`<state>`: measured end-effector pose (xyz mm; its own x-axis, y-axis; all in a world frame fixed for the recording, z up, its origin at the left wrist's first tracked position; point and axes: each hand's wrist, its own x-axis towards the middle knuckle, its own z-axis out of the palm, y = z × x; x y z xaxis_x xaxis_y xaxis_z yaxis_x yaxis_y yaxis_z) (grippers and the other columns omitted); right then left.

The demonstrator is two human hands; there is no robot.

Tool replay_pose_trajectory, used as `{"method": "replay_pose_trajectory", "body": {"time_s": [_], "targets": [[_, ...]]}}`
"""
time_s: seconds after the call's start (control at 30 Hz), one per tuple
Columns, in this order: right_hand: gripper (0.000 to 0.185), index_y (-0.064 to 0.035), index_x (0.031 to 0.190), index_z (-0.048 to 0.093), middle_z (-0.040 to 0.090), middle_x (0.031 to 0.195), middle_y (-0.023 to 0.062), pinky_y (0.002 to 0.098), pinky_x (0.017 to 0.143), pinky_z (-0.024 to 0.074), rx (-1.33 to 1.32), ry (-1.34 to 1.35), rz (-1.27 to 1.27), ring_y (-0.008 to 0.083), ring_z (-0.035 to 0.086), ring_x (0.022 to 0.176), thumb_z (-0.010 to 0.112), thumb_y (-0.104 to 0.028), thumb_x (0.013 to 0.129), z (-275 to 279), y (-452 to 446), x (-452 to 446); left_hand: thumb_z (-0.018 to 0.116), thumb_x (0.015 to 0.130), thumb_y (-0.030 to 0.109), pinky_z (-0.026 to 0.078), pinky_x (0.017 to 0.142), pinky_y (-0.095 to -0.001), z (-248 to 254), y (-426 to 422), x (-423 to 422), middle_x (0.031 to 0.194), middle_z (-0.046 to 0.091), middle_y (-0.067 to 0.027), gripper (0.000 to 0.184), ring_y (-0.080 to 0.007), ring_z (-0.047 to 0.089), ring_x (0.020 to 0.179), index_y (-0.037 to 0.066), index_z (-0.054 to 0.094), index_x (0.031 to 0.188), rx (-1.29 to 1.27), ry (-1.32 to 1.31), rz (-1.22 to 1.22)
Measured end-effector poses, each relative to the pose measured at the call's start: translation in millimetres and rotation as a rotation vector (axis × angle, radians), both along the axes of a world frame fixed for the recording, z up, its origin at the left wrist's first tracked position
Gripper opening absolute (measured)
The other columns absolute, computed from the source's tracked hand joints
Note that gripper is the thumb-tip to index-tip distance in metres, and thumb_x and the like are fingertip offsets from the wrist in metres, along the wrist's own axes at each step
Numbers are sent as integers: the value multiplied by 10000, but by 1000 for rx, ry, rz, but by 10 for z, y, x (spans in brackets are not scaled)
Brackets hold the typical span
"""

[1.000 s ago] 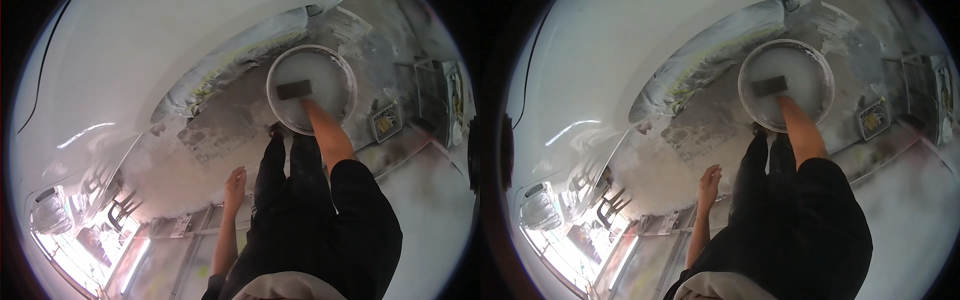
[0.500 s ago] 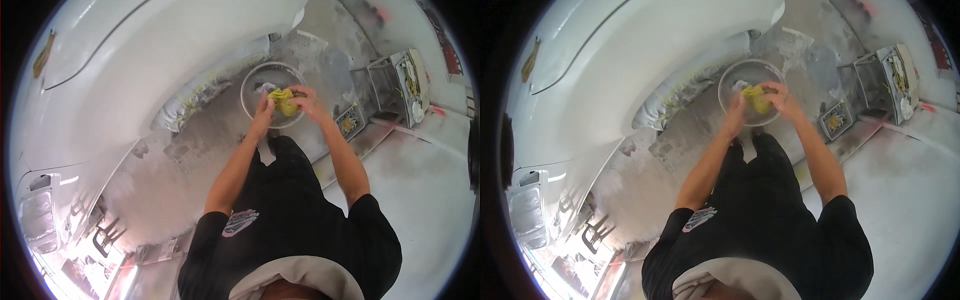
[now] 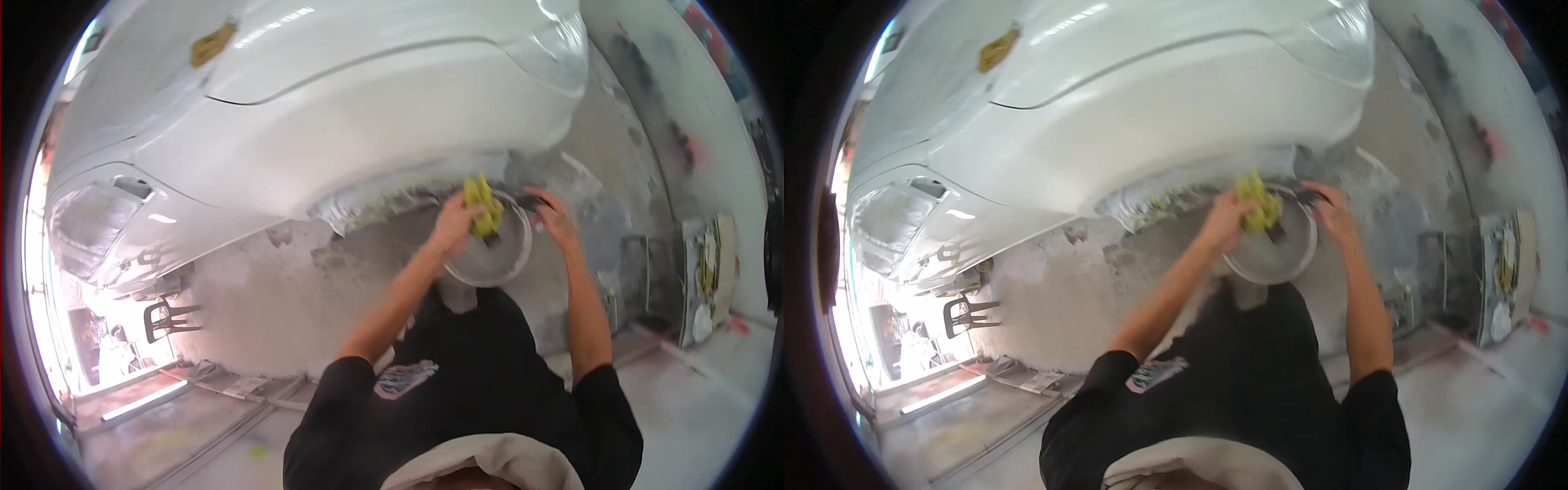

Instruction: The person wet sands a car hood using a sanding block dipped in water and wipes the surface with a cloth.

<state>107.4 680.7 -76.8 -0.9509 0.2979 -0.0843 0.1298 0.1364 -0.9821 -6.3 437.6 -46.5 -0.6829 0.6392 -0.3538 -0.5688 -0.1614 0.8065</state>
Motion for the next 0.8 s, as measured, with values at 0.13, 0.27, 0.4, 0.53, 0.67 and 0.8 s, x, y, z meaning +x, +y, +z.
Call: {"method": "replay_pose_trajectory", "body": {"time_s": [0.13, 0.27, 0.4, 0.53, 0.67, 0.8], "targets": [[449, -38, 1315, 674, 692, 990, 64, 286, 676, 507, -77, -138, 262, 139, 594, 749, 646, -136, 877, 236, -323, -75, 522, 959, 35, 573, 941, -449, 487, 110, -1, 1186, 687, -173, 346, -305, 679, 1101, -2, 537, 1303, 182, -78, 59], [376, -25, 1217, 701, 694, 925, 101, 328, 710, 521, -162, -96, 115, 182, 608, 727, 693, -222, 897, -107, -503, -308, 543, 1030, 234, 559, 958, -483, 316, 33, -68, 1268, 646, -161, 410, -303, 644, 1163, 36, 486, 1384, 62, 4, 149], [334, -4, 1166, 706, 678, 924, 184, 393, 766, 528, 171, 171, 156, 313, 665, 819, 657, -205, 904, 207, -709, -585, 614, 1039, 418, 593, 904, -487, 127, -115, 6, 1293, 630, -91, 518, -253, 664, 1095, 113, 476, 1435, -32, -25, 214], [317, 15, 1204, 701, 699, 982, 171, 360, 792, 534, 268, 178, 399, 288, 688, 869, 584, -102, 933, 906, -873, -786, 645, 1011, 255, 575, 937, -494, 285, -242, -167, 1341, 597, -80, 493, -241, 632, 1161, 92, 482, 1447, 29, -76, 377], [316, 23, 1239, 693, 709, 1028, 112, 290, 804, 516, -62, 255, 135, 175, 670, 908, 564, -41, 958, 1164, -948, -978, 607, 982, 104, 564, 899, -381, 697, -699, -756, 1248, 629, -90, 453, -248, 660, 1080, 45, 476, 1412, -89, 463, 470], [313, 13, 1243, 695, 707, 1045, 104, 273, 782, 508, 173, 488, -9, 148, 651, 908, 579, -11, 953, 1736, -1082, -1464, 620, 955, 88, 511, 967, -405, 2267, -1094, -1221, 1255, 604, -190, 429, -323, 618, 1134, -32, 485, 1345, -317, 1000, 758]]}}
